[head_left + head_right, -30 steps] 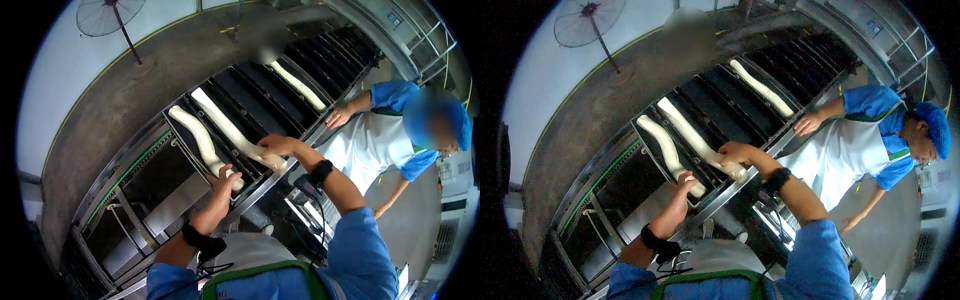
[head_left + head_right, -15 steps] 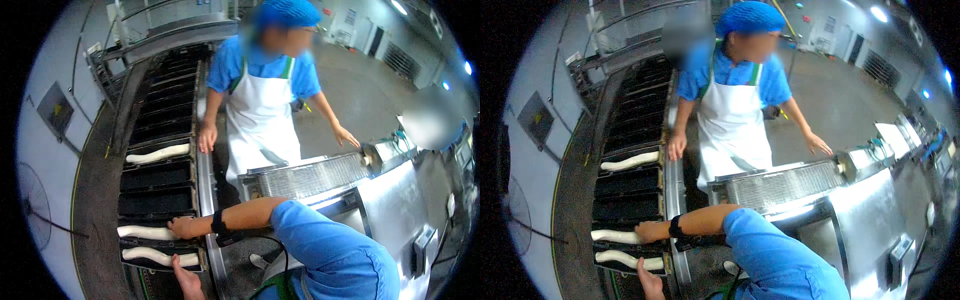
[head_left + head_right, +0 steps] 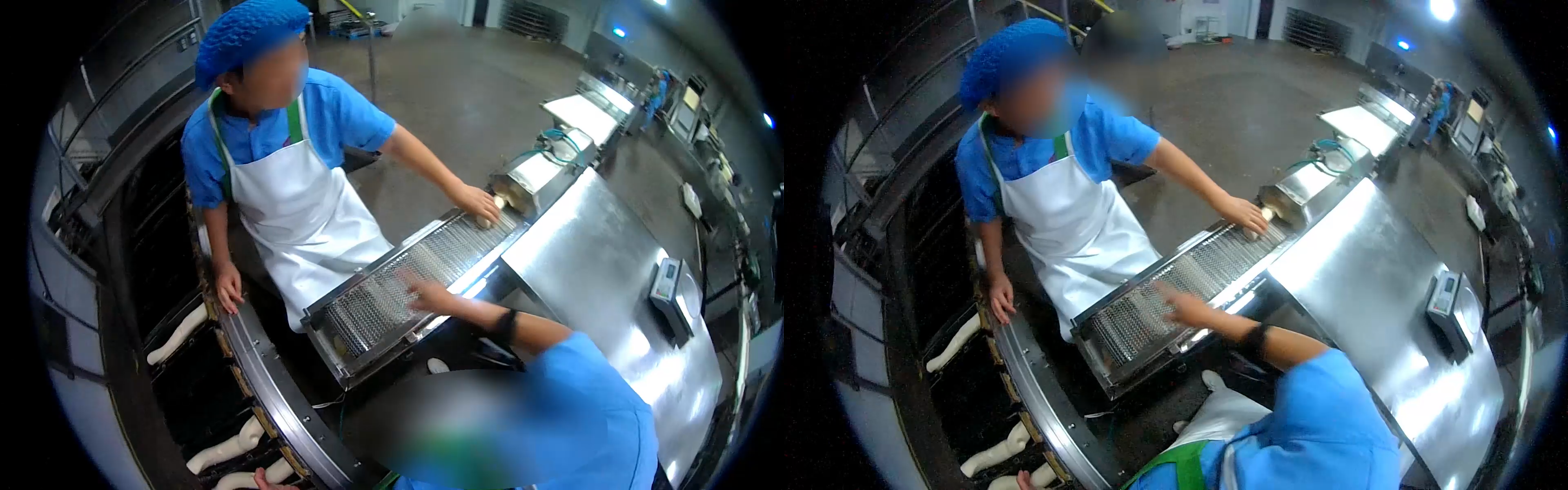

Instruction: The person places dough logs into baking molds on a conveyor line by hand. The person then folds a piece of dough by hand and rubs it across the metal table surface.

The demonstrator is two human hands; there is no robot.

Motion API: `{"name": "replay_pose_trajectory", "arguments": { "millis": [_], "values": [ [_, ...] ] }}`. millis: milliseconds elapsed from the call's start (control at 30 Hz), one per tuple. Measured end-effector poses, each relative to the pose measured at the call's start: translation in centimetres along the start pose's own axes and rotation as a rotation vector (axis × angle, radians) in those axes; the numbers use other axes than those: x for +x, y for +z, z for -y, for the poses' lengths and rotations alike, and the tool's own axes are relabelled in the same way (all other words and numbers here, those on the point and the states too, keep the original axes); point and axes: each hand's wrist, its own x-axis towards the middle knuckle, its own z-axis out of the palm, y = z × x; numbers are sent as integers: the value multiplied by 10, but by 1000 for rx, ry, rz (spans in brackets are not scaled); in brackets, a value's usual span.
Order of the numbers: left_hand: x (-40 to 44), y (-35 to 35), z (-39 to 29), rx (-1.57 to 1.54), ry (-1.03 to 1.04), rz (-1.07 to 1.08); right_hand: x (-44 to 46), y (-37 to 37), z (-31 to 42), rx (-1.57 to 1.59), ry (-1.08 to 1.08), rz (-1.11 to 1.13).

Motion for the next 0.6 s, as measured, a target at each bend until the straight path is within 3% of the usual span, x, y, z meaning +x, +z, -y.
{"name": "replay_pose_trajectory", "arguments": {
  "millis": [100,133,167,200,233,267,300,333,400,433,467,533,600],
  "values": [
    [-12,6,-16,252,107,79,-45,-80,-3,72,106,-532],
    [-17,3,-18,389,147,128,-57,-104,-1,-39,-16,-734],
    [12,-12,9,112,67,140,-57,-128,14,-24,4,-910],
    [4,-9,4,112,64,122,-60,-144,29,60,-39,-981],
    [-8,0,-6,250,254,169,-62,-159,49,143,-89,-1052],
    [-15,2,-12,393,444,212,-62,-162,75,218,-96,-1023],
    [87,-24,64,-387,75,-173,-57,-160,79,125,-132,-835],
    [77,-20,62,-399,79,-198,-54,-156,90,30,-174,-648],
    [57,-10,52,300,666,-37,-51,-127,96,-98,-187,-218],
    [54,0,37,286,672,-67,-52,-117,108,-117,-189,-92],
    [51,14,18,35,422,-138,-49,-104,104,-38,-94,23],
    [43,26,-3,-448,-99,-239,-42,-80,80,-69,-163,41],
    [55,22,6,-411,-155,-315,-43,-74,85,20,-103,64]
  ]
}}
